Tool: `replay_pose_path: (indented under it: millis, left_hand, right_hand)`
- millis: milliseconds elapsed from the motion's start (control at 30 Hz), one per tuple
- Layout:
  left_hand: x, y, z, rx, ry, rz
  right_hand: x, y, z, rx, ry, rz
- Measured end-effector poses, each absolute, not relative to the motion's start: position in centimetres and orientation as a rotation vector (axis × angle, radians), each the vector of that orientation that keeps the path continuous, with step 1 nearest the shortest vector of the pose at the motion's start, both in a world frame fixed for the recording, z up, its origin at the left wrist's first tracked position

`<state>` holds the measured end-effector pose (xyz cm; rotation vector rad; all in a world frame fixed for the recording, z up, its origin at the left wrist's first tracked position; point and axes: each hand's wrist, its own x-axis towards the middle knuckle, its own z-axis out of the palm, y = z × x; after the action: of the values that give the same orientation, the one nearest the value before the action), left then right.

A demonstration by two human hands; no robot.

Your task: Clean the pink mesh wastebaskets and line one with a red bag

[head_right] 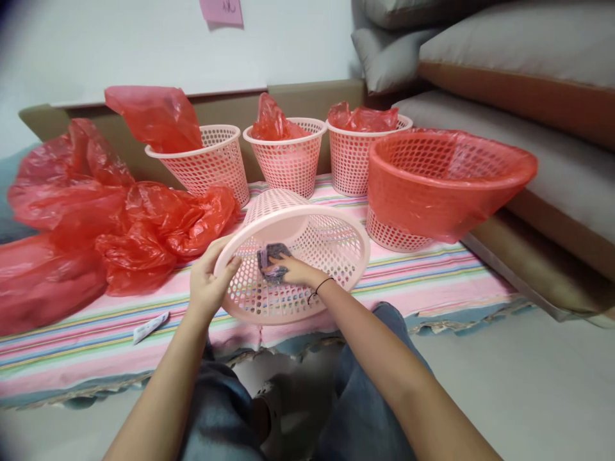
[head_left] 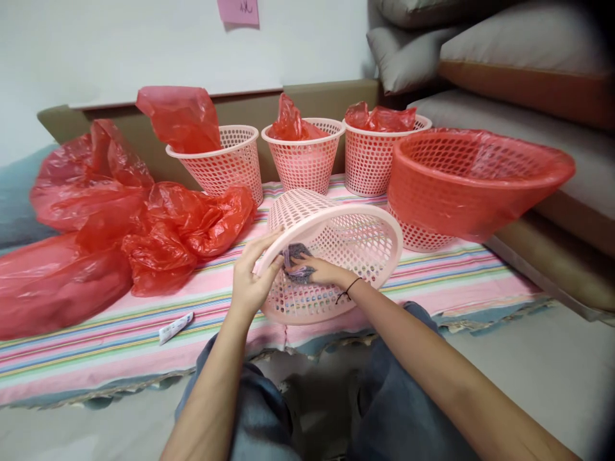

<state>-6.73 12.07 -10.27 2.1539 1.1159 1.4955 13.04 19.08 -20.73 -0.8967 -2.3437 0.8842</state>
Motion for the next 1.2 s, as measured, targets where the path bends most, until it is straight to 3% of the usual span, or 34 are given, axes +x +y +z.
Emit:
replay_pose_path:
  millis: [100,267,367,467,700,1200]
  left_hand:
    - [-7.1,12.8,-10.8,2.119,1.188,1.541]
    - [-6.8,13.5,-11.5,2.123,1.179,1.539]
    - [-6.5,13.5,-11.5,2.127,1.172,1.529]
    - [-6.3,13.4,-11.3,2.121,1.147,1.545]
    - [-6.1,13.5,-11.4,2.149,1.153,1.537]
    - [-6.3,13.7,-11.6,2.238,1.057,1.577]
  right_hand:
    - [14.3,17.7,-19.7,-0.848,-2.388,0.92]
    - [16.5,15.9,-19.3,-1.112,-2.462,0.602]
    - [17.1,15.5,-19.1,-1.147,-2.509,0.818]
    - [16.8,15.6,-18.5,-1.153,-2.205,0.95]
    - [13.5,15.8,-18.5,-1.683,-2.273,0.501]
    - [12.5,15.2,-17.3,-1.64,-2.458,0.564]
